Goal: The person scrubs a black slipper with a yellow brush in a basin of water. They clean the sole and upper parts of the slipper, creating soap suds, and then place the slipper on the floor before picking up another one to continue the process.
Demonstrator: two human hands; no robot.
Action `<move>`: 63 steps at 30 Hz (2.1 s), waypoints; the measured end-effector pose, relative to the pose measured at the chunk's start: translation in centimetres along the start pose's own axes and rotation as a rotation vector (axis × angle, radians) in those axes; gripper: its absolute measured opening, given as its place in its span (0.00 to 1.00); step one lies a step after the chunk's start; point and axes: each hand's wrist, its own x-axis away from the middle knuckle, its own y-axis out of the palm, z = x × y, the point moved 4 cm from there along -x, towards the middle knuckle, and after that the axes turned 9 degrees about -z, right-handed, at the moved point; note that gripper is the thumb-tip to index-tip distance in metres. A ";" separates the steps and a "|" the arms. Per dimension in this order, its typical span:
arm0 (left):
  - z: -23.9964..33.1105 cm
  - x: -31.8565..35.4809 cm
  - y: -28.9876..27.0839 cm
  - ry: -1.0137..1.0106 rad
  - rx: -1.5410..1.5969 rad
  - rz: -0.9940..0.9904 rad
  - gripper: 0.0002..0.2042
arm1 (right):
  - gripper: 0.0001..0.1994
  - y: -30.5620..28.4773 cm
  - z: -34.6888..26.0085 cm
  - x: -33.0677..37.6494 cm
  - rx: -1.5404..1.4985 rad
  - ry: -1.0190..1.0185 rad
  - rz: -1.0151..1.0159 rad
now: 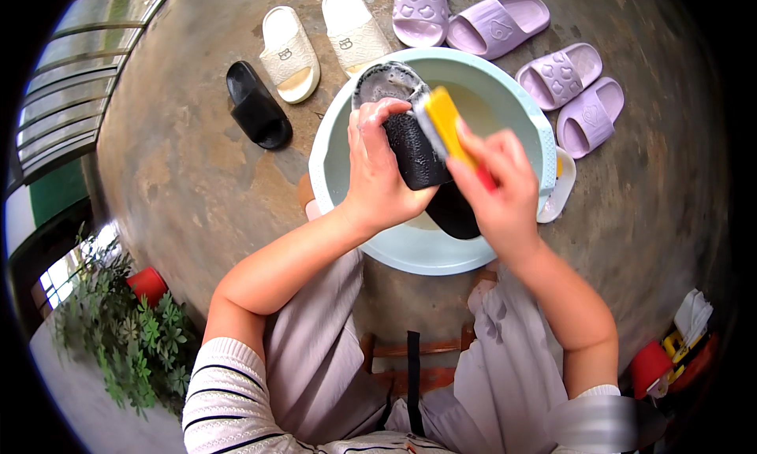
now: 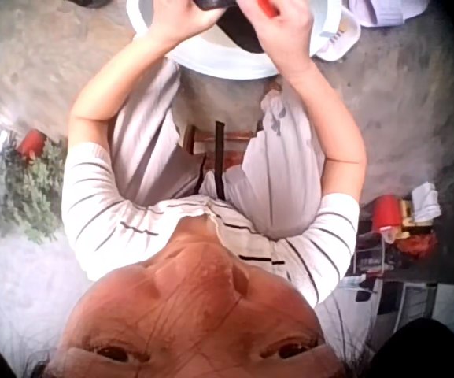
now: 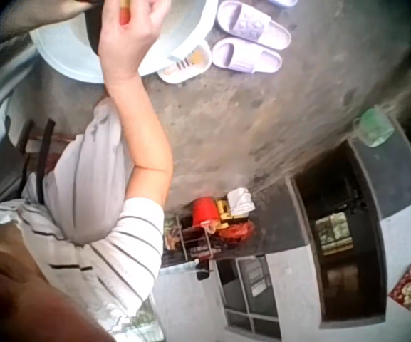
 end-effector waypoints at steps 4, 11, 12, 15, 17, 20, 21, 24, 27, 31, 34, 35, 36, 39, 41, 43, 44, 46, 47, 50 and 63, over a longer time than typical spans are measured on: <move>0.5 1.1 0.6 0.054 -0.074 -0.040 0.49 | 0.22 0.2 0.1 2.7 -0.025 -0.008 -0.044; -1.1 0.0 -0.3 0.065 -0.167 -0.062 0.55 | 0.21 1.9 -0.7 2.2 -0.029 -0.109 -0.086; -0.6 0.1 -0.3 0.029 -0.234 -0.169 0.60 | 0.20 1.6 -0.3 2.1 -0.012 -0.085 -0.063; -1.0 1.3 0.4 -0.074 0.067 -0.136 0.59 | 0.20 0.3 2.2 -0.1 0.053 0.045 0.022; -0.1 0.5 -0.2 0.025 0.068 -0.077 0.59 | 0.20 -0.6 5.0 -0.2 -0.045 0.137 0.078; -0.5 -0.5 -1.2 -0.015 0.038 -0.059 0.62 | 0.23 -1.5 3.6 1.1 -0.246 0.143 0.165; -0.5 -1.2 -1.1 -0.061 0.067 -0.071 0.63 | 0.23 -2.0 2.5 1.6 -0.257 0.119 0.194; -0.2 -1.4 -0.5 -0.134 0.297 -0.097 0.65 | 0.24 -1.1 0.7 2.2 -0.196 0.049 0.141; -0.3 -1.5 -1.2 -0.155 0.467 -0.114 0.59 | 0.24 -0.5 1.8 1.8 -0.176 0.093 0.103; -0.5 -1.1 -1.2 -0.215 0.438 -0.133 0.46 | 0.23 0.8 2.9 2.0 -0.302 0.176 0.058; -2.0 -0.5 -0.3 -0.278 0.297 -0.205 0.40 | 0.22 2.2 3.9 1.1 -0.321 0.190 0.049; -2.6 -0.1 0.0 -0.287 0.217 -0.241 0.40 | 0.22 2.8 4.4 0.9 -0.318 0.187 0.048; -3.1 0.3 0.2 -0.296 0.139 -0.276 0.40 | 0.22 3.3 5.1 0.9 -0.294 0.208 0.028; -3.5 1.4 -0.4 -0.308 -0.126 -0.302 0.40 | 0.22 4.3 6.4 1.2 -0.230 0.254 -0.014; -3.2 2.0 -1.3 -0.348 -0.262 -0.388 0.35 | 0.22 4.8 7.1 1.9 -0.216 0.269 -0.025; -2.3 2.3 -2.0 -0.255 -0.447 -0.452 0.33 | 0.21 5.1 7.2 2.3 -0.191 0.270 -0.037; -1.9 2.5 -2.1 -0.206 -0.538 -0.484 0.33 | 0.21 5.1 7.1 2.6 -0.172 0.270 -0.043; -1.4 2.9 -2.3 -0.140 -0.648 -0.499 0.30 | 0.21 5.3 7.1 2.9 -0.164 0.256 -0.038; -1.3 3.0 -2.3 -0.066 -0.721 -0.494 0.29 | 0.21 5.5 7.2 2.9 -0.175 0.243 -0.027; -1.7 3.4 -2.2 0.085 -0.786 -0.413 0.23 | 0.21 5.7 7.5 2.6 -0.205 0.250 -0.054; -0.6 3.3 -1.8 0.473 -0.313 -0.460 0.11 | 0.18 2.6 3.9 2.7 -0.157 0.279 -0.274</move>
